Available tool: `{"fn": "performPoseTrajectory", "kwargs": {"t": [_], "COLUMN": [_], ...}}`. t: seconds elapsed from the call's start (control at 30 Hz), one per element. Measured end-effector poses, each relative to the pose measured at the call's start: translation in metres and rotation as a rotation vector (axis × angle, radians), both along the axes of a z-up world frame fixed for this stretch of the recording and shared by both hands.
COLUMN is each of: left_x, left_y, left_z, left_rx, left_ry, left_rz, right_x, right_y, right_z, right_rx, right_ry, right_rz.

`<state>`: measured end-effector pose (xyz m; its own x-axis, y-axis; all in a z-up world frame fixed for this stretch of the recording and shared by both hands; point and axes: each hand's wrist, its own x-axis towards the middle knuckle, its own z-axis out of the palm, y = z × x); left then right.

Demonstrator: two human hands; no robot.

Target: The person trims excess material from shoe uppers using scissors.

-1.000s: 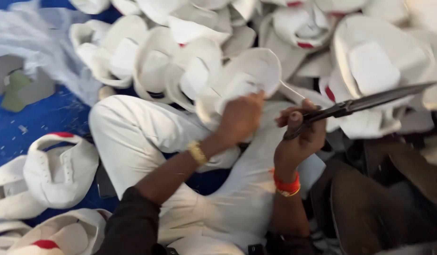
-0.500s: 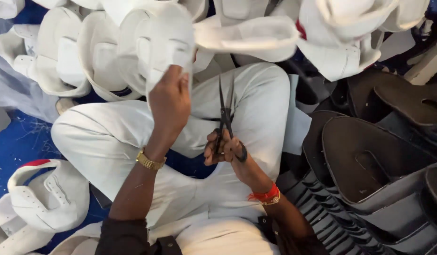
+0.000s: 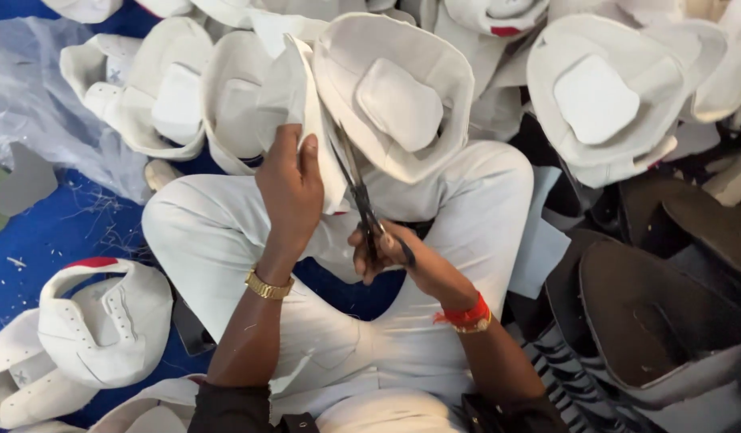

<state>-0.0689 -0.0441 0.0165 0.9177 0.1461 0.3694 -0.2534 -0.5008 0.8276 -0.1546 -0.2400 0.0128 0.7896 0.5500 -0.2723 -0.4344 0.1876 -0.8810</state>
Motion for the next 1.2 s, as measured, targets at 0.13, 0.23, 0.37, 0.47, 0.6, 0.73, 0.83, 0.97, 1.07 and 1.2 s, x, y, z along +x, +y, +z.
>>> {"fn": "performPoseTrajectory", "kwargs": {"t": [0.13, 0.23, 0.37, 0.47, 0.6, 0.73, 0.83, 0.97, 1.07, 1.2], "left_x": [-0.004, -0.006, -0.005, -0.006, -0.005, -0.004, -0.009, -0.012, -0.016, -0.020], "left_y": [0.001, 0.001, 0.001, 0.004, 0.020, 0.035, 0.046, 0.051, 0.053, 0.057], "left_z": [0.003, 0.006, 0.002, 0.000, 0.002, 0.008, 0.010, 0.014, 0.014, 0.011], "left_rx": [0.069, 0.056, 0.016, 0.013, -0.098, -0.073, 0.048, 0.054, 0.018, 0.028], "left_ry": [-0.134, -0.141, -0.102, -0.170, -0.100, -0.162, -0.232, -0.258, -0.243, -0.243], "left_rz": [0.041, 0.038, 0.030, 0.054, 0.137, 0.181, 0.188, 0.155, 0.164, 0.154], "right_x": [0.003, 0.018, 0.034, 0.029, 0.014, -0.009, -0.016, 0.003, 0.028, 0.054], "right_y": [0.009, 0.019, 0.028, 0.027, 0.019, 0.007, 0.011, 0.024, 0.043, 0.055], "right_z": [0.006, 0.012, 0.002, -0.011, -0.010, -0.008, -0.006, -0.011, -0.005, -0.020], "right_rx": [-0.026, -0.026, 0.006, 0.128, 0.029, 0.028, 0.067, 0.151, 0.079, 0.124], "right_ry": [-0.042, -0.095, -0.174, -0.093, -0.121, -0.087, -0.005, 0.089, 0.129, 0.146], "right_rz": [0.021, -0.021, -0.098, -0.234, -0.370, -0.187, -0.025, 0.073, 0.013, -0.064]}}
